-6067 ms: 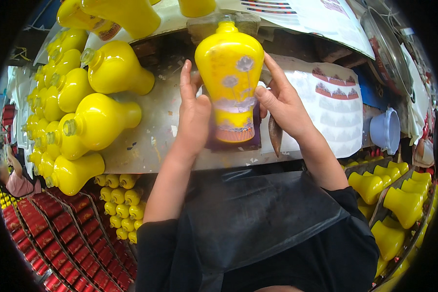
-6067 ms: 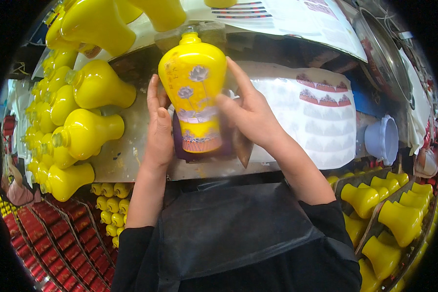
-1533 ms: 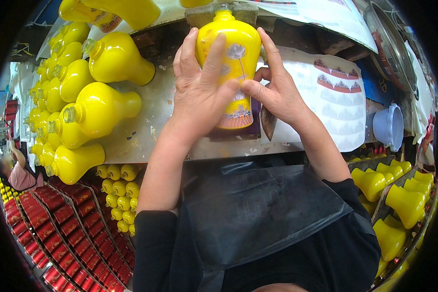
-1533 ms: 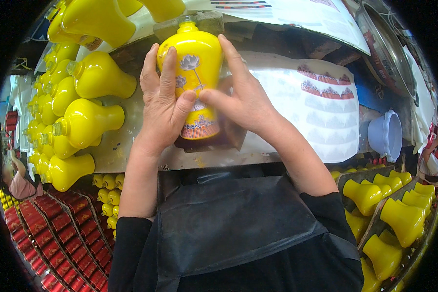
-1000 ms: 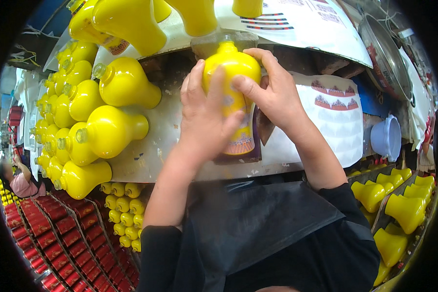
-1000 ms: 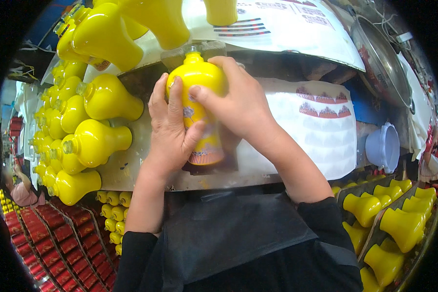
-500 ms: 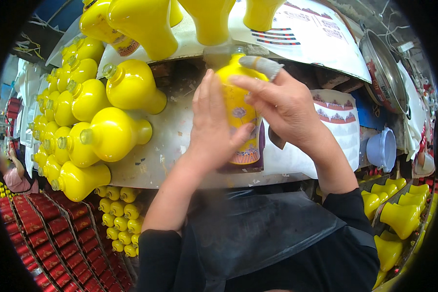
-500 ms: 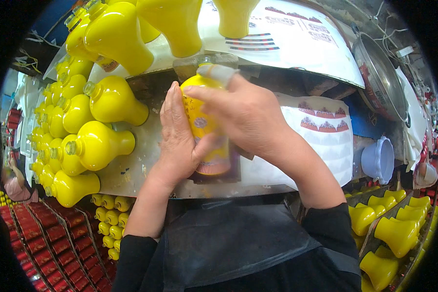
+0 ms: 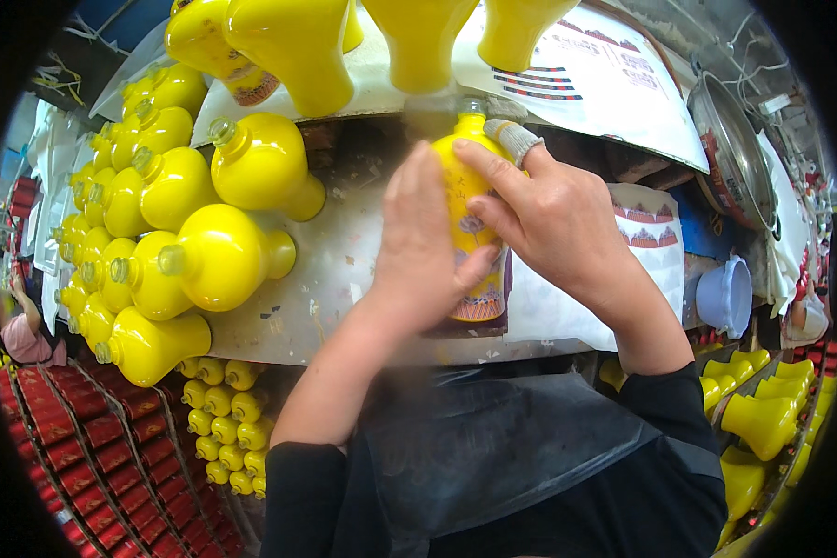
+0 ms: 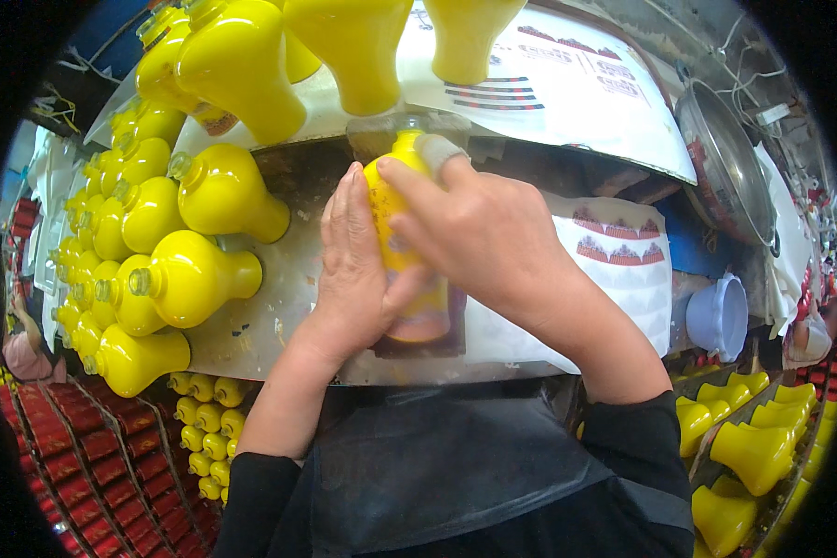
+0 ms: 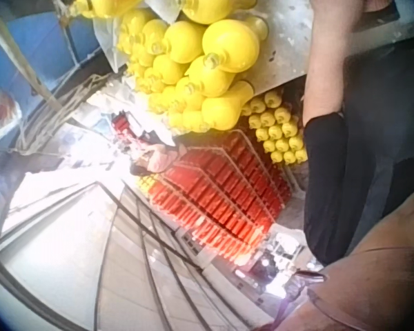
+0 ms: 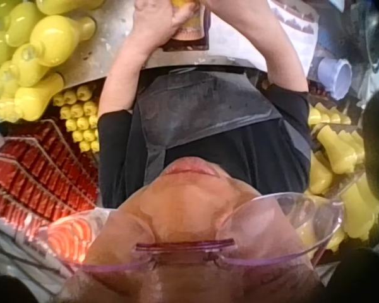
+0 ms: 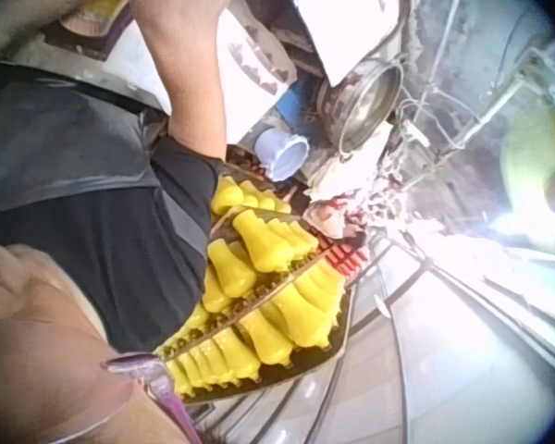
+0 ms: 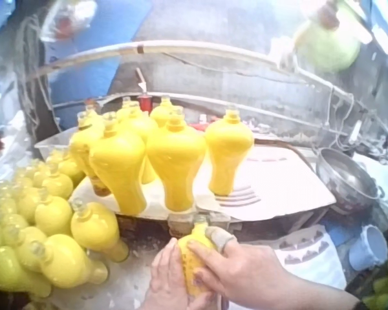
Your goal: The person picks up yellow plastic bottles from a table and applies printed labels to their bodies. They smooth the labels by hand and place the labeled bottles back on the table among other bottles.
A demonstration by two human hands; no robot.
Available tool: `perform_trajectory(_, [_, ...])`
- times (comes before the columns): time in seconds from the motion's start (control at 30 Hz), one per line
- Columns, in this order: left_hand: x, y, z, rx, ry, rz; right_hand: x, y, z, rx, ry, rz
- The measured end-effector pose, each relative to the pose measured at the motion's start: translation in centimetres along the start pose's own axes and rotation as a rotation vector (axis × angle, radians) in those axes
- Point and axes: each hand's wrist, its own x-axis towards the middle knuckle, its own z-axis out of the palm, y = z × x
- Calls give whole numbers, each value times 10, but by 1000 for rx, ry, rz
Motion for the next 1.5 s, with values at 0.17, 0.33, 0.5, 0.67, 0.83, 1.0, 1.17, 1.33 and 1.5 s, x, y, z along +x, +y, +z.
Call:
perform_trajectory(0.17, [0, 0, -2, -9, 15, 29, 8, 47, 7, 566, 231, 330])
perform_trajectory(0.33, [-3, -3, -5, -94, 27, 11, -4, 100, 12, 1212, 82, 770])
perform_trajectory(0.5, [0, -7, -2, -642, 57, -287, -15, 77, 7, 1245, -144, 641])
perform_trajectory(0.67, [0, 3, 2, -750, -53, -384, -13, 40, 22, 834, 22, 472])
perform_trajectory(0.83, [0, 8, -3, -528, -68, -356, -18, 60, 15, 1133, 30, 685])
perform_trajectory(1.0, [0, 7, -2, -480, -59, -326, -17, 55, 4, 1530, -4, 606])
perform_trajectory(1.17, [4, 9, 0, -983, -1, -430, -30, 35, 3, 719, 276, -30])
perform_trajectory(1.33, [12, 16, -2, -1332, 1, -567, -50, 26, 12, 314, 369, -426])
perform_trajectory(1.5, [17, 13, 0, -1380, -29, -557, -78, 7, 13, 617, 158, -503])
